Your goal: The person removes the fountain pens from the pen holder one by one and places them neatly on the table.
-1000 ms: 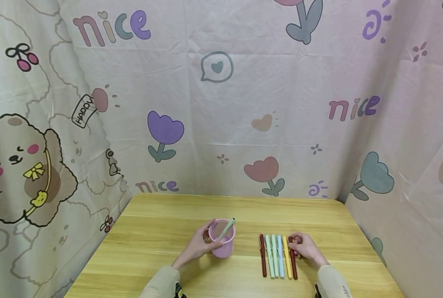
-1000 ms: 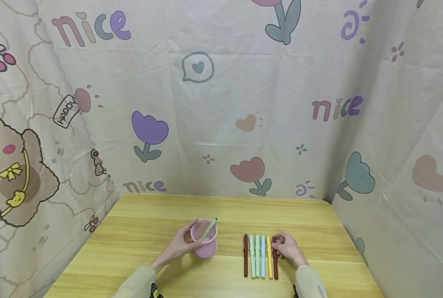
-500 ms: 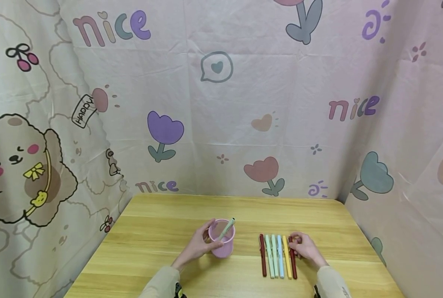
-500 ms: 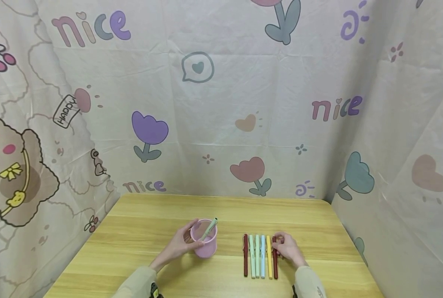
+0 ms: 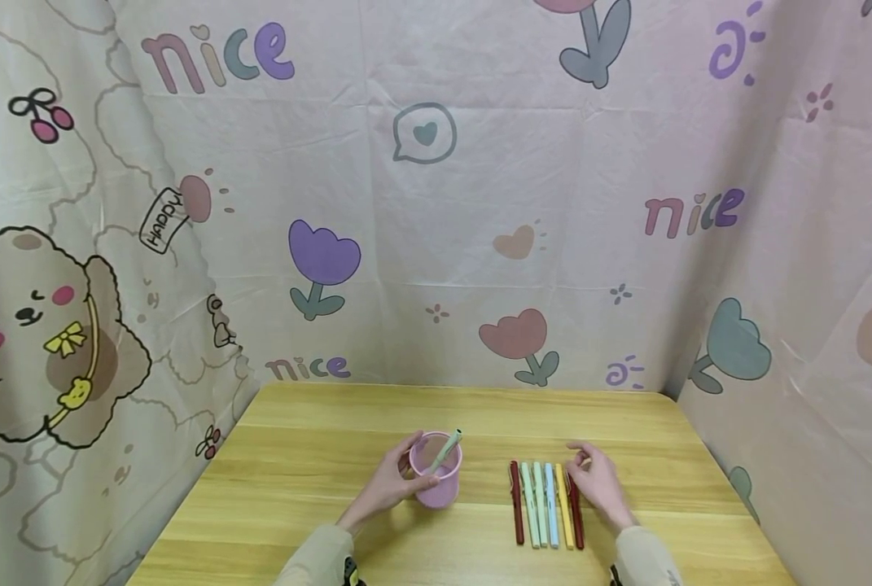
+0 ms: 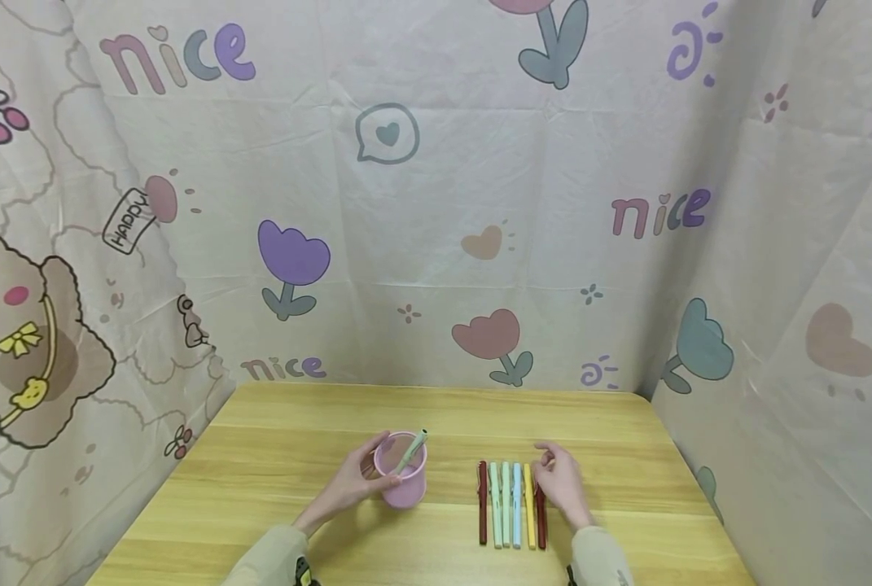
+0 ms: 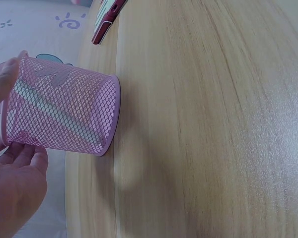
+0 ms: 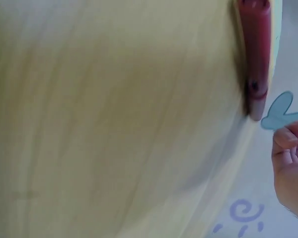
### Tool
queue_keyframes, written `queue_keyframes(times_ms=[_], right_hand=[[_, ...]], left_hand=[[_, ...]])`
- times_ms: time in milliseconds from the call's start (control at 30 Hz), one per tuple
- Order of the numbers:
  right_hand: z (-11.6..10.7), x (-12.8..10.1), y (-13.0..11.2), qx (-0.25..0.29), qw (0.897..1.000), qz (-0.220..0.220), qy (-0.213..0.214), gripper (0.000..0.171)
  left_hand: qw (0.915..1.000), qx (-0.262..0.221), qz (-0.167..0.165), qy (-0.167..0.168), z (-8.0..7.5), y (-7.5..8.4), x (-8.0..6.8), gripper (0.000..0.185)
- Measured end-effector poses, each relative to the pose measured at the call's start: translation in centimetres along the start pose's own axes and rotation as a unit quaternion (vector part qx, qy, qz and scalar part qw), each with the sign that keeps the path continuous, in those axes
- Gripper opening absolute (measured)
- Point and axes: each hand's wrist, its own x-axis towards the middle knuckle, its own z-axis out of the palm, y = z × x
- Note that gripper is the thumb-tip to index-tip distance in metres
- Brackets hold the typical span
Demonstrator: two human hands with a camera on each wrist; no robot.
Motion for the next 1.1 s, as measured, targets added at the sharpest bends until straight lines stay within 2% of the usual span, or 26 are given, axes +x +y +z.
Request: queue_keyframes(times_ms=[200,600,867,1100], right_hand=[[1.6,-0.1,-2.1,0.029,0.998,-0.046,0.017,0.035],[6.1,0.0,-7.8,0.1,0.989,-0.103,-0.041,0.024],[8.3,0.5,-10.2,0.113,0.976,-0.145,-0.112,0.035],[9.8,0.5,-11.0,0.083,0.97,-0.167,-0.156,0.049]], left_hand=[[1.0,0.005,0.003,0.002,0.0,-0.1,0.1,0.093],[1.0,0.001,0.001,-0.001,0.0,-0.2,0.2,0.093],[1.0,0.001,0.008,0.003,0.1,-0.2,0.1,0.092],[1.0,0.002,0.006,0.002,0.0,-0.2,0.0,0.091]])
